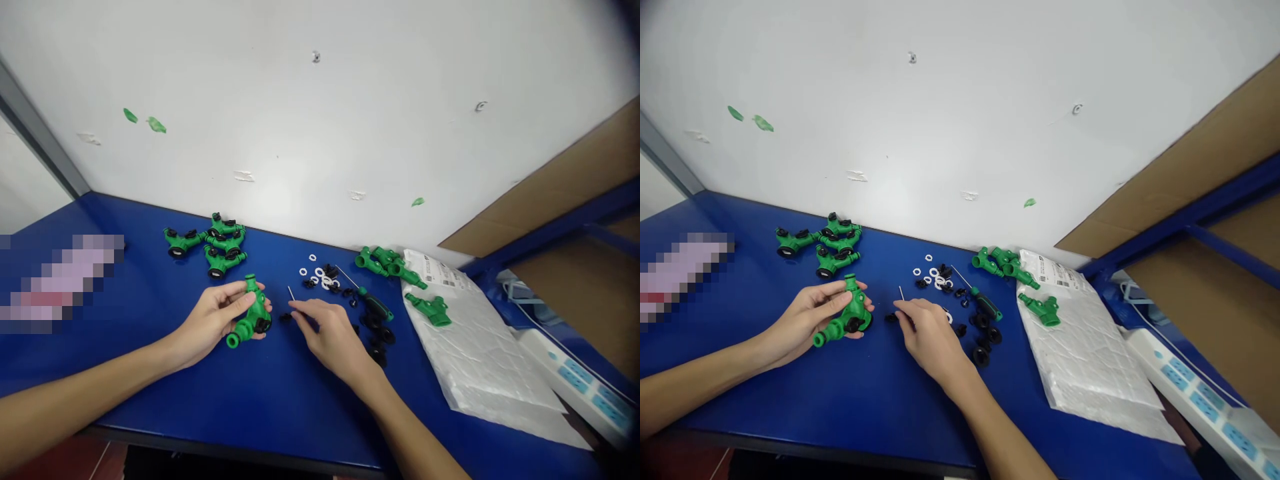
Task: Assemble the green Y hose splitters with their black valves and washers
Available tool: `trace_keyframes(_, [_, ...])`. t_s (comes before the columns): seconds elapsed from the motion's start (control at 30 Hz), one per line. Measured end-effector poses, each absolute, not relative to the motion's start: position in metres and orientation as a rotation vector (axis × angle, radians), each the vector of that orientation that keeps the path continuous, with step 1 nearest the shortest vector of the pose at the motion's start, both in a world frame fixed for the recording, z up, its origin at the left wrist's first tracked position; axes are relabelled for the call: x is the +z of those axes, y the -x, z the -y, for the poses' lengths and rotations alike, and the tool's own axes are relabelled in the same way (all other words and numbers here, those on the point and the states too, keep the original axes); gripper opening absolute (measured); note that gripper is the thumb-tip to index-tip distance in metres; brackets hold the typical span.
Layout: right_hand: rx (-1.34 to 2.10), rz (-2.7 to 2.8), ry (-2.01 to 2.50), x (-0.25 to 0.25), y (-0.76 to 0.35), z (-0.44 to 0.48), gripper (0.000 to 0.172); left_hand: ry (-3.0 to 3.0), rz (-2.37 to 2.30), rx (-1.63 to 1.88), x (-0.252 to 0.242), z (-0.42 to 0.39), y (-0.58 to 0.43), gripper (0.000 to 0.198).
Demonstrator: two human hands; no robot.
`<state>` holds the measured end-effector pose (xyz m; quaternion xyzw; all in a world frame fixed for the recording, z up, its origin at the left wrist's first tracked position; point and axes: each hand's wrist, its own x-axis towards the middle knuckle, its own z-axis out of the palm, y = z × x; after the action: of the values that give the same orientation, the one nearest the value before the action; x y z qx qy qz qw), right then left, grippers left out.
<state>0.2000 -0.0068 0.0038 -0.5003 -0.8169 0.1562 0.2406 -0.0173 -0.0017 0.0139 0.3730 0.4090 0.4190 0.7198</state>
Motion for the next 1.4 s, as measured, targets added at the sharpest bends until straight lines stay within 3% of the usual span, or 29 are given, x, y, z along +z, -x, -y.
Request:
trace_keyframes(0.17, [0.11, 2.508, 1.367, 0.001, -0.198, 0.008, 0.024, -0.803, -0.923, 0.958, 0.017, -0.001, 0.019, 0.033])
trace_keyframes(0.27, [0.092, 2.592, 1.273, 0.003, -0.195, 0.008, 0.027, -0.789, -0.913, 0.935, 0.016, 0.001, 0.018, 0.034])
trace_keyframes(0.43, [0.235, 2.509, 1.169, 0.005, -0.194, 0.006, 0.018, -0.791, -0.898, 0.901, 0.016, 0.003, 0.017, 0.036])
trace_keyframes(0.73, [0.769, 1.976, 0.891, 0.018, -0.191, 0.013, 0.03, -0.907, -0.772, 0.763, 0.009, 0.011, 0.012, 0.031])
trace_keyframes(1.4, [0.865, 1.928, 0.919, -0.002, -0.184, 0.015, 0.03, -1.254, -0.93, 0.831, -0.008, 0.014, 0.013, 0.044])
